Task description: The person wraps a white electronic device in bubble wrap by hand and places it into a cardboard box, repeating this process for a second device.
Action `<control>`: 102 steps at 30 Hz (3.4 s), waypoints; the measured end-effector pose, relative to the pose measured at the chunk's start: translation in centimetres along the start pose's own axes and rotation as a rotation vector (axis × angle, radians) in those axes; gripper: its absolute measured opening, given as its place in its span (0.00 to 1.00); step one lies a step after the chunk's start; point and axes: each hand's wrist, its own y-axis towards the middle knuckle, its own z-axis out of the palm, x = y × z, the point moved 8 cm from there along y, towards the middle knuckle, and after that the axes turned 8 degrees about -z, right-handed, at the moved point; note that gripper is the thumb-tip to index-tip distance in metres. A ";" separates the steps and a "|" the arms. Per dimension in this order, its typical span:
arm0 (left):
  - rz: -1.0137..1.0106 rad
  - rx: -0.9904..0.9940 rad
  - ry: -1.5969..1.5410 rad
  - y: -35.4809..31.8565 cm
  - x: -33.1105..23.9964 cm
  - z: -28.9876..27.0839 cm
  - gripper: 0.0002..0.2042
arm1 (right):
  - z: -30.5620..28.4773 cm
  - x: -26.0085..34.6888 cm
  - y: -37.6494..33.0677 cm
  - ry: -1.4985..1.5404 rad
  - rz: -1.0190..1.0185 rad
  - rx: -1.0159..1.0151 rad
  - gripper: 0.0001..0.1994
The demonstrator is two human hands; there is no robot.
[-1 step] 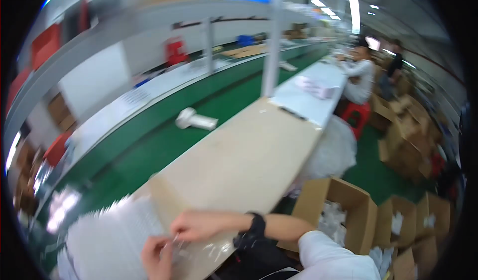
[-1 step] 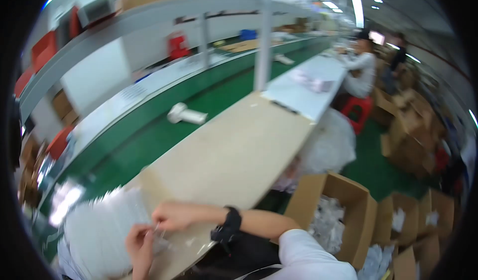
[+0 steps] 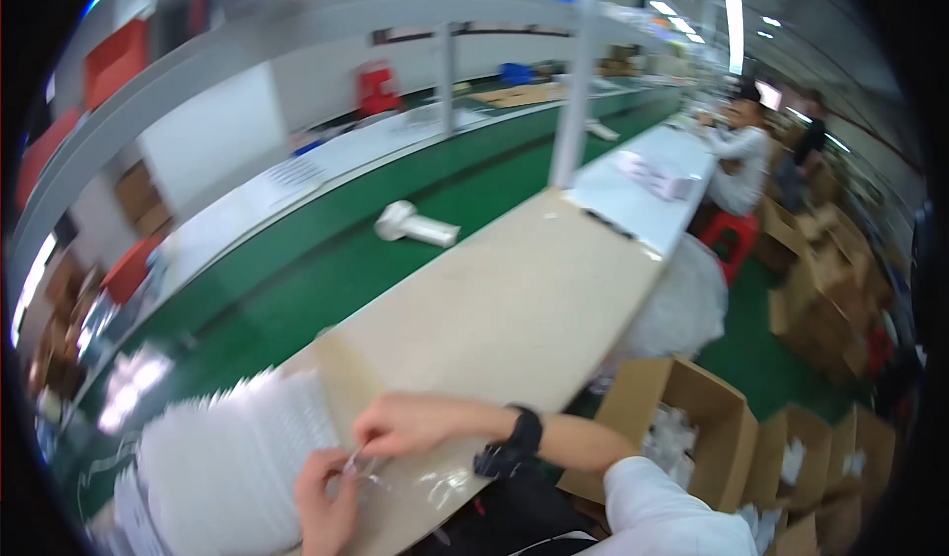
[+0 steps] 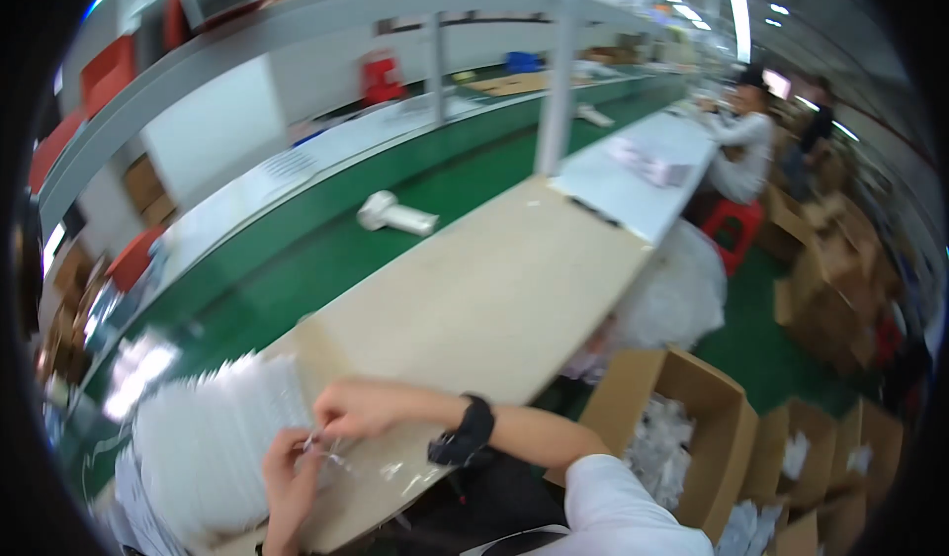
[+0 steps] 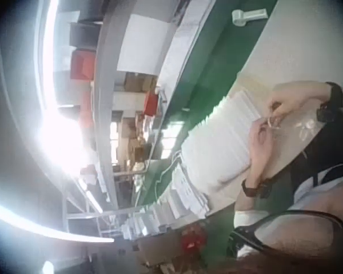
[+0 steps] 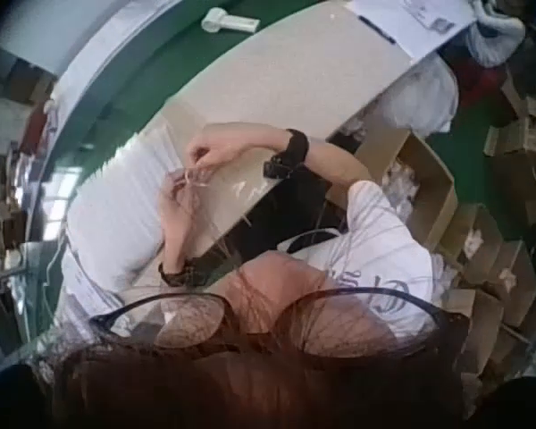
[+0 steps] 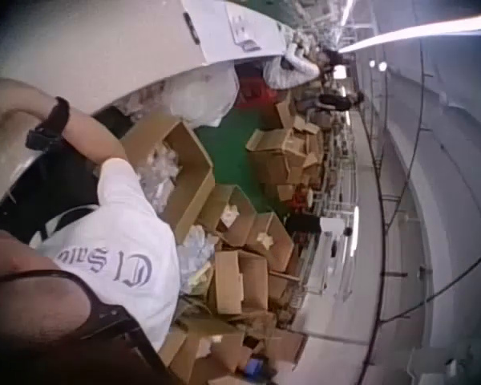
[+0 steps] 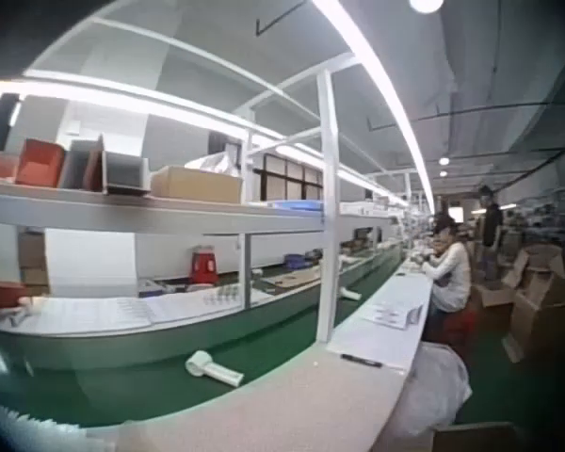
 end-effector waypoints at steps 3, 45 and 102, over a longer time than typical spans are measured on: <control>0.075 0.086 0.196 -0.2 1.7 -1.3 0.13 | -0.1 -5.0 3.7 0.195 0.135 0.129 0.06; 0.164 -0.260 0.174 -3.8 1.3 -10.1 0.11 | -8.8 -5.8 -2.8 -1.007 0.003 -1.024 0.21; -0.327 0.254 -0.187 -0.2 5.0 6.6 0.03 | 1.8 0.0 -22.2 -0.222 0.253 -0.744 0.23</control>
